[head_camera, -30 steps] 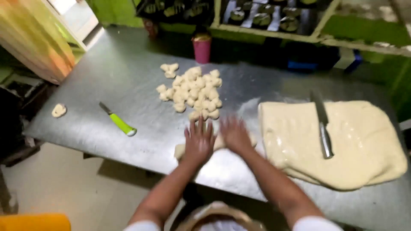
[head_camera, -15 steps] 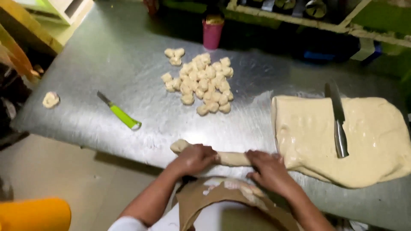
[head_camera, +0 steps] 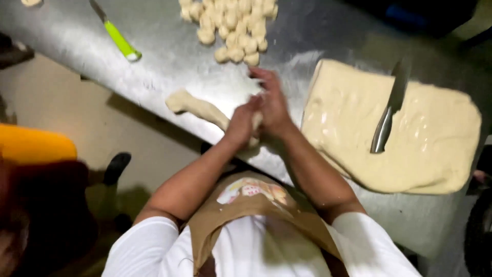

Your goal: A baker cuts small portions of dough from a large slab and rolls them into uniform balls on a metal workbench.

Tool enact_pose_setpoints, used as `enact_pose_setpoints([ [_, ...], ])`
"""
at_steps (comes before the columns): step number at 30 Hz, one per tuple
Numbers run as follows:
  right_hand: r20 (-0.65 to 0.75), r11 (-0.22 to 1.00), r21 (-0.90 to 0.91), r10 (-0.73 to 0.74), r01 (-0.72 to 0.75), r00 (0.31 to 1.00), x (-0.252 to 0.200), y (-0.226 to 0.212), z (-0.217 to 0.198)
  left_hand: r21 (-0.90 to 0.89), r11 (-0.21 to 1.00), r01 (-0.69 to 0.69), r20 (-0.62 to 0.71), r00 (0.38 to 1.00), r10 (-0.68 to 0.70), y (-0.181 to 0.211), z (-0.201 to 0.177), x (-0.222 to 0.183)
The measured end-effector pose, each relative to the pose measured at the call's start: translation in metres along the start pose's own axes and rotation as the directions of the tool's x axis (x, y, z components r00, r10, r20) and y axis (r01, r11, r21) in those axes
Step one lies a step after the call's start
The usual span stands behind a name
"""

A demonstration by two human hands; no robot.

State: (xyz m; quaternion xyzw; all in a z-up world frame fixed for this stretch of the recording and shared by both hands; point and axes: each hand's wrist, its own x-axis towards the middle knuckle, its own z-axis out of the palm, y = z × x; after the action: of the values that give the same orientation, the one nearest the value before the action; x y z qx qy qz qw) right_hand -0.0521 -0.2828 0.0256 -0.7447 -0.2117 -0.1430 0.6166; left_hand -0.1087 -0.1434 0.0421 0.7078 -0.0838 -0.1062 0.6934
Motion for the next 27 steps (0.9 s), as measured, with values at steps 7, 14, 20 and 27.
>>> enact_pose_setpoints([
  [7,0.069,0.917,-0.259,-0.297,0.304,0.952,-0.047,0.045,0.044,-0.588,0.747,0.309,-0.146,0.868,-0.474,-0.087,-0.02,-0.004],
  [14,0.057,0.691,-0.719,0.167,-0.076,0.984,0.062,0.056,0.033,0.21,0.709,-0.674,0.503,0.696,0.512,0.008,-0.01,-0.056],
  [20,0.164,0.847,-0.458,-0.22,0.272,0.962,0.06,-0.047,0.106,-0.629,0.769,0.116,0.044,0.992,-0.114,-0.071,-0.137,0.031],
  [27,0.042,0.577,-0.736,-0.485,0.355,0.874,0.052,-0.002,0.13,-0.689,0.71,0.144,0.216,0.976,0.012,-0.062,-0.152,0.05],
])
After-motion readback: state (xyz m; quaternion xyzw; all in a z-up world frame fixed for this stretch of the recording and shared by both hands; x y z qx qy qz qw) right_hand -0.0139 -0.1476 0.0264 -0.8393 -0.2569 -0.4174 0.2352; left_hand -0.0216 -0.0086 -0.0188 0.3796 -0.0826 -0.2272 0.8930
